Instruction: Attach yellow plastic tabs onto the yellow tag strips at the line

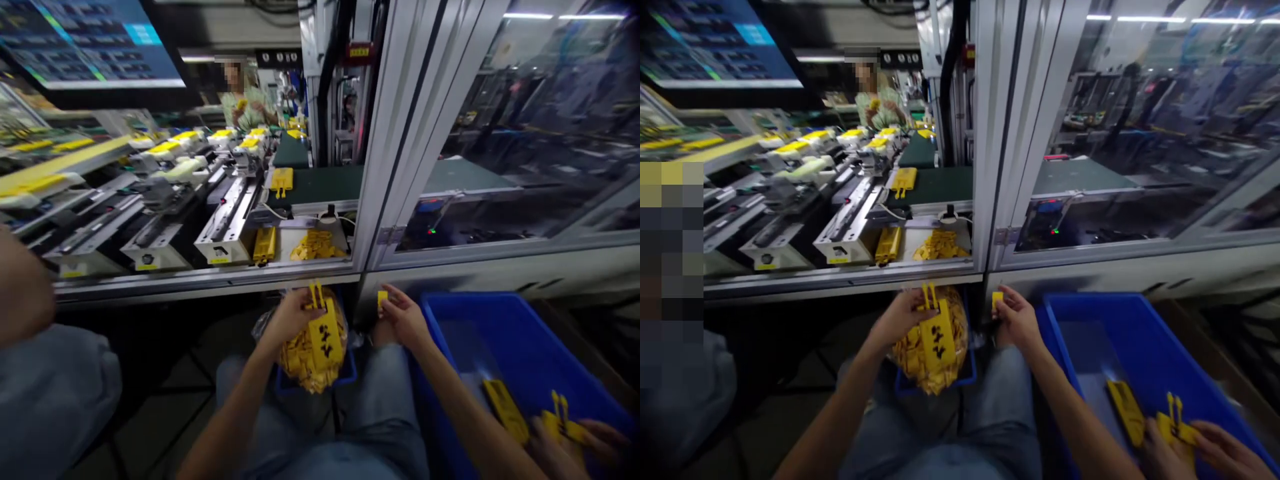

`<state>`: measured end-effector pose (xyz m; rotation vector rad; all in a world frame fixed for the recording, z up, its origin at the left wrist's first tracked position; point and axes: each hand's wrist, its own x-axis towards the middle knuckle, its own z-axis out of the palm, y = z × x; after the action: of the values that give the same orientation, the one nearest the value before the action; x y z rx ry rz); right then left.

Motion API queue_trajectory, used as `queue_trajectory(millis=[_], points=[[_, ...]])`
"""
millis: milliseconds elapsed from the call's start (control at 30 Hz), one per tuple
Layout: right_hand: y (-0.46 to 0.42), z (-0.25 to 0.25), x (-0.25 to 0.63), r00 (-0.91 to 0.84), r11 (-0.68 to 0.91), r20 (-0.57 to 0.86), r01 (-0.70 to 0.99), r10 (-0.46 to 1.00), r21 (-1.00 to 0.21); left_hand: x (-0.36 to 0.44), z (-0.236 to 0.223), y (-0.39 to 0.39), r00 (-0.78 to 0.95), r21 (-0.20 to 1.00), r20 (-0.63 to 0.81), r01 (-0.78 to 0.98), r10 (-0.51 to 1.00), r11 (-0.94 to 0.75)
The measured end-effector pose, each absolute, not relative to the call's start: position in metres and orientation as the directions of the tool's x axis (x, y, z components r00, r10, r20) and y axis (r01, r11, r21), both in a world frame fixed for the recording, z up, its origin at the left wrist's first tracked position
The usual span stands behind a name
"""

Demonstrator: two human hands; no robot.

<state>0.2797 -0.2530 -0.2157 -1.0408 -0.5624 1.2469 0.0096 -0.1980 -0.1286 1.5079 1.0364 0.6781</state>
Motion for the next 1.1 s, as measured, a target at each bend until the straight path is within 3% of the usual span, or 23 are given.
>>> queue_trajectory(millis=[133,267,400,567,1100], points=[[-0.263,-0.203,0.273,0.191,-0.101,-0.197,-0.422,0.961,-0.901,0.016,-0.202,-0.242,0.554,0.886,-0.433,0.115,0.711,0.449],[-0.283,-0.209,0.258,0.080,-0.222,-0.239,-0.181,0.968,-0.958,0.024,-0.245,-0.282,0.534,0.788,-0.539,0.047,0.651,0.614],[-0.309,-0.232,0.240,-0.065,-0.294,-0.304,0.132,0.950,-0.947,0.027,-0.264,-0.304,0.542,0.726,-0.584,0.016,0.605,0.687],[-0.327,-0.254,0.226,-0.264,-0.168,-0.320,0.471,0.910,-0.866,0.024,-0.278,-0.311,0.549,0.695,-0.601,0.000,0.581,0.719],[-0.324,-0.233,0.217,-0.375,0.113,-0.234,0.706,0.897,-0.699,0.023,-0.274,-0.312,0.589,0.722,-0.572,0.030,0.571,0.691]])
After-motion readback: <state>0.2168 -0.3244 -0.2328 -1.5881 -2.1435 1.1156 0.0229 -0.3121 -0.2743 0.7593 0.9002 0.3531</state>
